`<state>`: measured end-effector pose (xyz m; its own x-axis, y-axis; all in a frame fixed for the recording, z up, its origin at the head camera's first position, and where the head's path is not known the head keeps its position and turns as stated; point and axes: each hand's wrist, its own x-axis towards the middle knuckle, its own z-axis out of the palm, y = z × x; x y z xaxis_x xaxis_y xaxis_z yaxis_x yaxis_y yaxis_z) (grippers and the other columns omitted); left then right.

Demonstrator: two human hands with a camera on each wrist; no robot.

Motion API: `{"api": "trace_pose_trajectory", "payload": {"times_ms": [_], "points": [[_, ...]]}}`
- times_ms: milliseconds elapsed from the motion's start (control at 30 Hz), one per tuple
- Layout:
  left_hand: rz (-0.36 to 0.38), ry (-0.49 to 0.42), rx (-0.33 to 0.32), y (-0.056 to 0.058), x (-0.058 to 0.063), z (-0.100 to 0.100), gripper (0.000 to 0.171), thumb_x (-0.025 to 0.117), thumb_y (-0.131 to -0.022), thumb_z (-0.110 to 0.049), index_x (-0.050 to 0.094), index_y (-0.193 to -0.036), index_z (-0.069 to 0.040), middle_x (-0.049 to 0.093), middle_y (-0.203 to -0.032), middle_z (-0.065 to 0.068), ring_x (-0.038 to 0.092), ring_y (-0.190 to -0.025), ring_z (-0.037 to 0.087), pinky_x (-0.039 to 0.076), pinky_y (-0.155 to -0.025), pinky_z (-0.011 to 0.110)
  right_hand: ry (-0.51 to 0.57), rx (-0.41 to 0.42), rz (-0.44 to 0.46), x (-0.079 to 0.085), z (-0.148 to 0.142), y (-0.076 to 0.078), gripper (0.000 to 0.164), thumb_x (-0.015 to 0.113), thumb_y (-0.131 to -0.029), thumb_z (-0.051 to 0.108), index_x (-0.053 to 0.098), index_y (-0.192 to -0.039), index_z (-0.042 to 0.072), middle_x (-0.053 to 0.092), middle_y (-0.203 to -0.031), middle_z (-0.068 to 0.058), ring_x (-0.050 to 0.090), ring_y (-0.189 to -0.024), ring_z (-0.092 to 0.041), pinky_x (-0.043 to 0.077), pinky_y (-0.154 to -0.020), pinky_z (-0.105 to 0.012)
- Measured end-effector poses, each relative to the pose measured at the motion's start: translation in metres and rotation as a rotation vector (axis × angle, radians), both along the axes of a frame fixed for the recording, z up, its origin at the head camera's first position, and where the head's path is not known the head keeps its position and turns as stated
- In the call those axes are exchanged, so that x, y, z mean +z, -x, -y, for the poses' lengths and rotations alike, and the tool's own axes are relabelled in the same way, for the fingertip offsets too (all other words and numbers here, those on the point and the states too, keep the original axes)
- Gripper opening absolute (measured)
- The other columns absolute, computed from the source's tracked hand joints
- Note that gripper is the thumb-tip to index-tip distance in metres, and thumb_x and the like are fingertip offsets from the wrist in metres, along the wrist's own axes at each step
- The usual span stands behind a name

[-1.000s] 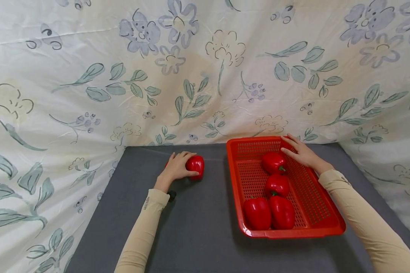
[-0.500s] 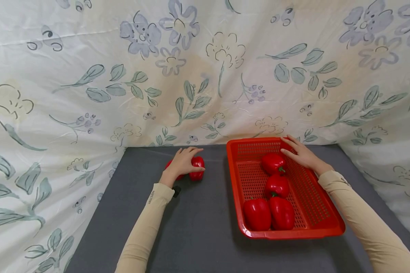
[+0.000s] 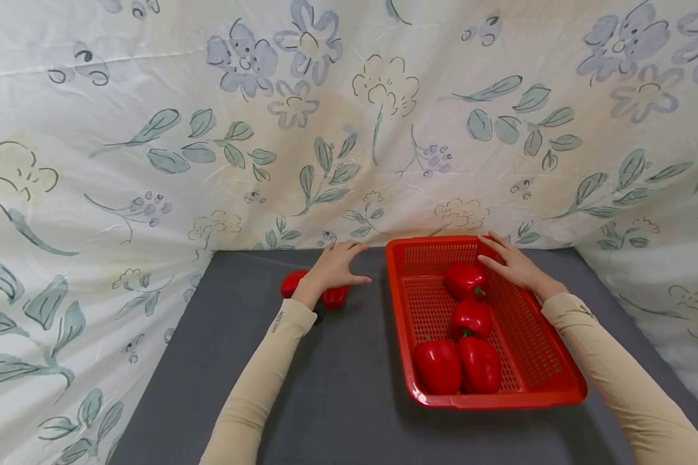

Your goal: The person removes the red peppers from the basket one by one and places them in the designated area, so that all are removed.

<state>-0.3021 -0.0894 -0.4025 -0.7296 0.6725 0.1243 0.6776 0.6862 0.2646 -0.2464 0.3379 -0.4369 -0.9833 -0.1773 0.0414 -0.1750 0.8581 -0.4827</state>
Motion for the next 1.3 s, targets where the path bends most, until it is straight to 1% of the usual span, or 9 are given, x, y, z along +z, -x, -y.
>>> {"api": "trace_pose_trajectory", "payload": {"times_ms": [233,367,500,633,700,867,1000,1067,1300], "points": [[0.000,-0.013,-0.046,-0.002,0.008,-0.023,0.076,0.068,-0.075,-0.051,0.040,-0.140,-0.024,0.042,-0.142,-0.001,0.037,-0.131,0.017,0.017,-0.111,0.053,0.001,-0.001,0.000,-0.001,0.000,-0.001,0.068,0.044,-0.095,0.045,0.020,-0.148,0.011,0.004,-0.154,-0.019,0.008,-0.136,-0.048,0.013,-0.101,-0.069],[0.010,-0.019,-0.084,-0.003,0.011,-0.034,0.076,0.068,-0.076,-0.049,0.040,-0.140,-0.022,0.041,-0.143,-0.001,0.036,-0.131,0.016,0.019,-0.111,0.052,0.004,0.000,0.000,0.000,0.000,0.000,0.068,0.045,-0.095,0.045,0.021,-0.148,0.010,0.004,-0.154,-0.020,0.009,-0.136,-0.049,0.013,-0.101,-0.069],[0.004,-0.003,-0.106,-0.004,0.013,-0.045,0.073,0.067,-0.078,-0.048,0.040,-0.140,-0.022,0.041,-0.142,-0.001,0.038,-0.130,0.016,0.021,-0.111,0.050,0.005,-0.003,0.002,0.001,0.000,-0.001,0.068,0.045,-0.095,0.045,0.021,-0.148,0.011,0.005,-0.154,-0.020,0.009,-0.136,-0.048,0.013,-0.101,-0.069],[-0.030,0.025,-0.127,-0.004,0.015,-0.054,0.072,0.066,-0.079,-0.049,0.040,-0.140,-0.022,0.044,-0.139,-0.001,0.040,-0.127,0.016,0.024,-0.110,0.048,0.003,-0.004,0.003,0.001,0.001,-0.001,0.068,0.044,-0.095,0.045,0.020,-0.148,0.012,0.004,-0.154,-0.020,0.008,-0.136,-0.049,0.013,-0.101,-0.069],[-0.045,0.040,-0.139,-0.005,0.017,-0.059,0.072,0.066,-0.079,-0.049,0.041,-0.140,-0.021,0.044,-0.138,0.000,0.041,-0.126,0.016,0.027,-0.109,0.046,0.003,-0.005,0.004,0.001,0.000,0.000,0.068,0.044,-0.095,0.045,0.020,-0.148,0.012,0.004,-0.154,-0.020,0.008,-0.136,-0.049,0.012,-0.101,-0.070],[-0.052,0.074,-0.161,-0.007,0.020,-0.070,0.071,0.068,-0.079,-0.046,0.042,-0.139,-0.019,0.044,-0.139,0.002,0.041,-0.125,0.020,0.032,-0.106,0.040,-0.007,-0.009,0.006,0.000,-0.001,0.001,0.068,0.045,-0.095,0.046,0.019,-0.149,0.013,0.004,-0.154,-0.020,0.008,-0.136,-0.048,0.012,-0.101,-0.069],[-0.069,0.101,-0.182,-0.007,0.022,-0.079,0.071,0.067,-0.079,-0.046,0.042,-0.139,-0.018,0.044,-0.139,0.001,0.041,-0.125,0.020,0.032,-0.107,0.036,-0.014,-0.009,0.007,0.000,-0.001,0.002,0.068,0.044,-0.095,0.046,0.019,-0.149,0.013,0.004,-0.154,-0.020,0.009,-0.136,-0.048,0.013,-0.101,-0.069],[-0.056,0.103,-0.190,-0.008,0.023,-0.084,0.071,0.067,-0.079,-0.047,0.042,-0.139,-0.019,0.043,-0.140,0.000,0.041,-0.126,0.018,0.032,-0.107,0.034,-0.014,-0.008,0.005,0.001,0.000,0.001,0.068,0.044,-0.095,0.046,0.019,-0.149,0.013,0.005,-0.153,-0.021,0.009,-0.136,-0.049,0.013,-0.101,-0.069],[0.026,0.112,-0.209,-0.008,0.026,-0.100,0.072,0.068,-0.080,-0.044,0.039,-0.141,-0.020,0.037,-0.144,-0.001,0.036,-0.131,0.015,0.030,-0.108,0.031,-0.014,-0.004,-0.004,-0.002,-0.001,0.002,0.067,0.045,-0.095,0.045,0.019,-0.149,0.014,0.004,-0.154,-0.020,0.009,-0.136,-0.048,0.013,-0.101,-0.068]]}}
